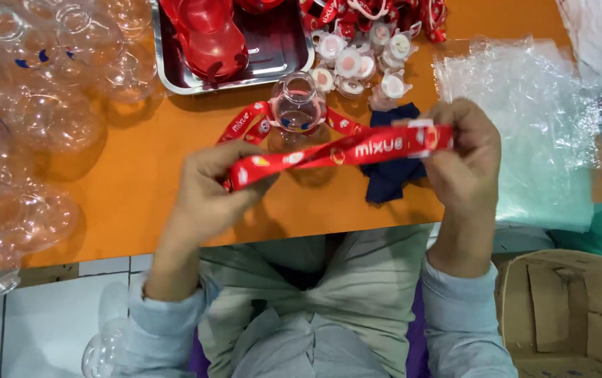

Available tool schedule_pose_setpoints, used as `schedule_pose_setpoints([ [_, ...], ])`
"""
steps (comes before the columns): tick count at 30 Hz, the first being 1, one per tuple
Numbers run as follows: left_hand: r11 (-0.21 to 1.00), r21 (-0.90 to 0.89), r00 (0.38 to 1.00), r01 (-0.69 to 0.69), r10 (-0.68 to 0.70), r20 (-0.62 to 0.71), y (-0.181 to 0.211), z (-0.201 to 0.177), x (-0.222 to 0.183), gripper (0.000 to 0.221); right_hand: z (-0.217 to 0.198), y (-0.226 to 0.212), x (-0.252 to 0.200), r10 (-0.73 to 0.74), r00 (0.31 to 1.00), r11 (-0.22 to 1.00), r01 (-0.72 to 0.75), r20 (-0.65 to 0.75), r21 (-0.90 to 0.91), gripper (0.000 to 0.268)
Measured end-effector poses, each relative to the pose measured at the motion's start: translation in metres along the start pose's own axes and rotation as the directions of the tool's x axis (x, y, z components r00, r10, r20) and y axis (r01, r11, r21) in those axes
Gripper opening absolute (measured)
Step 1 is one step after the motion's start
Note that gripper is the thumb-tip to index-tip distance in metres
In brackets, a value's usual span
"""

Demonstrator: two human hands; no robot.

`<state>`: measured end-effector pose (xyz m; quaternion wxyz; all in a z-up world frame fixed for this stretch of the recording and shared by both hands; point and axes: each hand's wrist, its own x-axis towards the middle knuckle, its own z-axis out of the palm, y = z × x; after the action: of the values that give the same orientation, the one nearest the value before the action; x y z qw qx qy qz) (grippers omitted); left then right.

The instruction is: Cleaning a plastic component and attaching a lanyard to a clear plastic bottle.

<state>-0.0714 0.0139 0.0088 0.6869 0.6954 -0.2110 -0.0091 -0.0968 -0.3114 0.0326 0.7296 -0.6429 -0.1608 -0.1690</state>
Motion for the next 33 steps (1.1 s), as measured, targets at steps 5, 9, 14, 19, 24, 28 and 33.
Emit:
schedule_pose_setpoints([
  [5, 0.962, -0.270, 0.998, 0.041, -0.030, 0.046, 0.021, -0.038, 0.047, 0.014, 0.011, 0.012, 0.055, 0.277, 0.944, 0.938, -0.226, -0.179, 0.262, 0.017],
  [9, 0.934, -0.347, 0.987, 0.086, -0.128, -0.101, -0.006, -0.063, 0.076, 0.023, 0.014, 0.043, 0.089, 0.455, 0.820, 0.889, -0.398, -0.348, 0.224, 0.028],
  [14, 0.921, -0.357, 0.886, 0.156, -0.291, -0.362, -0.046, -0.077, 0.083, 0.023, 0.023, 0.063, 0.096, 0.533, 0.756, 0.824, -0.566, -0.380, 0.030, 0.027],
  [19, 0.901, -0.414, 0.779, 0.132, -0.352, -0.518, -0.110, -0.093, 0.078, 0.015, 0.002, 0.115, 0.077, 0.508, 0.779, 0.809, -0.578, -0.366, -0.107, 0.025],
  [24, 0.948, -0.274, 0.769, 0.159, -0.293, -0.568, -0.104, -0.076, 0.058, 0.016, 0.023, 0.087, 0.042, 0.333, 0.887, 0.757, -0.454, -0.320, -0.470, 0.022],
  [28, 0.988, -0.049, 0.808, 0.147, -0.148, -0.570, -0.085, -0.067, 0.029, 0.021, 0.021, 0.082, 0.020, 0.226, 0.939, 0.759, -0.336, -0.258, -0.558, 0.027],
  [33, 0.903, 0.364, 0.799, 0.229, 0.039, -0.600, -0.039, -0.031, -0.016, 0.023, 0.032, 0.094, -0.022, 0.313, 0.896, 0.891, -0.392, -0.314, -0.231, 0.016],
])
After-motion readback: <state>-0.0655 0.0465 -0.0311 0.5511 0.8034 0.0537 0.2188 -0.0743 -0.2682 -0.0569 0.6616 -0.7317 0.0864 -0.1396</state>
